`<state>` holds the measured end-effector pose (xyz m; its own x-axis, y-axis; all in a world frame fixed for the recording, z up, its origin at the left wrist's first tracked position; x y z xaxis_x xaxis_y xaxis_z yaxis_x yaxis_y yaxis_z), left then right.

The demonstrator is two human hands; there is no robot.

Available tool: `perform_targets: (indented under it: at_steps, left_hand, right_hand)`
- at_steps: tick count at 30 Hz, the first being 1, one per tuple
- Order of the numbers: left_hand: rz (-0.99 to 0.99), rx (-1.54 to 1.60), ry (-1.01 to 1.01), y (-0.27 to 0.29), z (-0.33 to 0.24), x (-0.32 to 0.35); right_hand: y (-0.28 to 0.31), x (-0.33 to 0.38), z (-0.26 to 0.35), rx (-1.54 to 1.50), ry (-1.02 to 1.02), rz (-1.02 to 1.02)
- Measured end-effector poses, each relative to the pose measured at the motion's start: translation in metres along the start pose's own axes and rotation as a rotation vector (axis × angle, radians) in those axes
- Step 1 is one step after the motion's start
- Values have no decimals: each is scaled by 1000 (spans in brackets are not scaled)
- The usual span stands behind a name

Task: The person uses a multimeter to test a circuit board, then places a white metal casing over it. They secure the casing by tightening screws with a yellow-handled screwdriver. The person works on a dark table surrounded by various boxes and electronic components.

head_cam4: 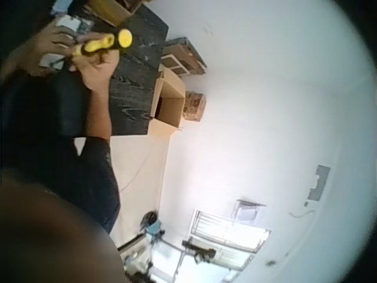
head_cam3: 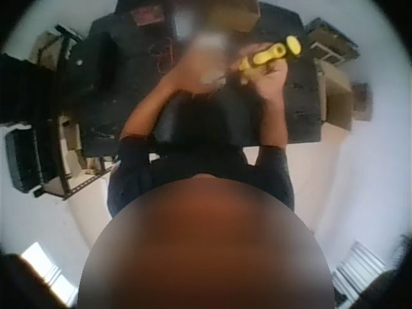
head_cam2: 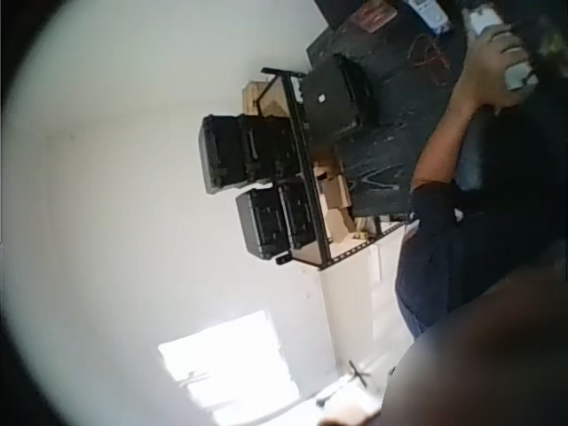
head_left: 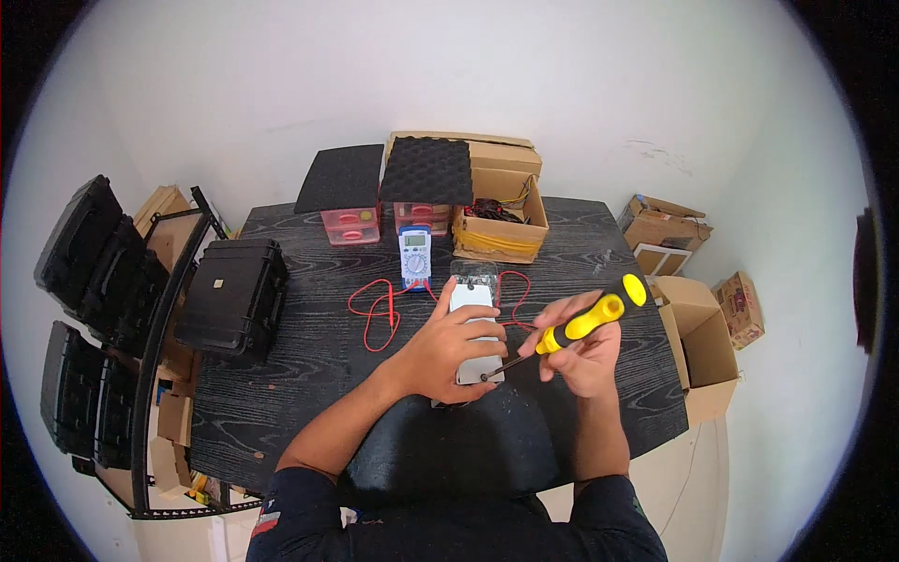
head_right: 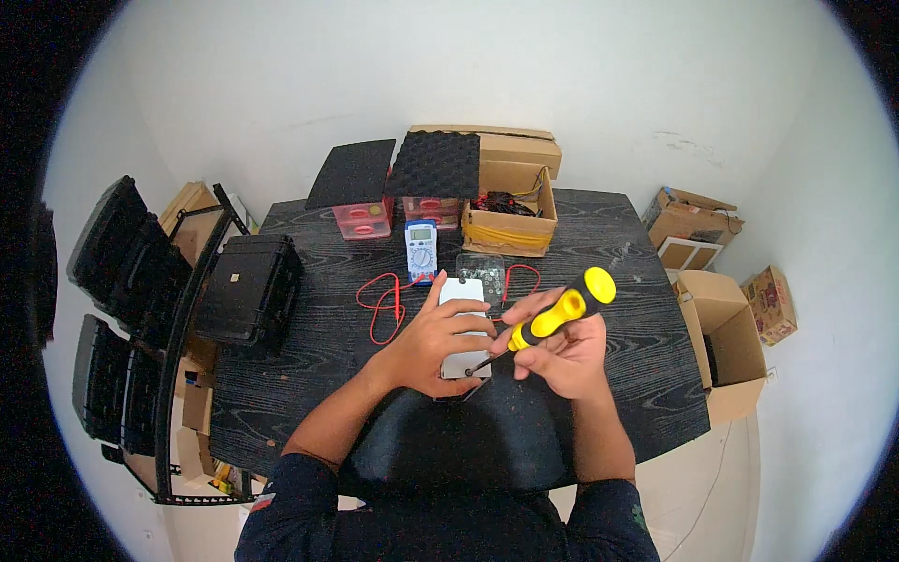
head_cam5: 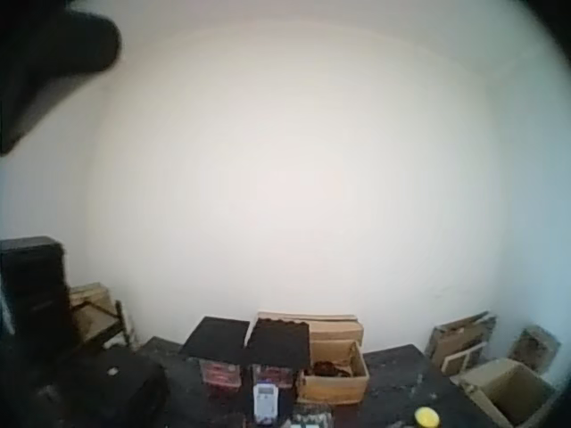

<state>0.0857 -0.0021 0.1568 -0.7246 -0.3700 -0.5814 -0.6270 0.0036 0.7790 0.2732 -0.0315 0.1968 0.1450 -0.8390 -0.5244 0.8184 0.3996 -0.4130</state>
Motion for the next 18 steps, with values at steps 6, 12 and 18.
perform_targets:
  at_steps: [6, 12, 18]
  left_hand:
    - [3, 7, 4, -1, 0, 0]
    - [-2, 10, -2, -1, 0, 0]
    - [-19, 15, -15, -2, 2, 1]
  right_hand:
    - [-5, -5, 1, -181, 93, 146]
    - [-3, 1, 2, -107, 62, 98]
    - [0, -3, -5, -213, 134, 192]
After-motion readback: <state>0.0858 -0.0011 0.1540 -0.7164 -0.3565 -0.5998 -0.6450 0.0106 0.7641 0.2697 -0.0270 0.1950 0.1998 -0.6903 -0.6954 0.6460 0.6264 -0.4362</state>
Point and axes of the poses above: each hand's wrist, its own x-axis away from the middle knuckle, its own y-axis out of the back of the hand, z = x × y, the point moved 6 cm from there along -x, towards the middle knuckle, and after that the axes turned 8 degrees about -x, right-handed, at the moved point
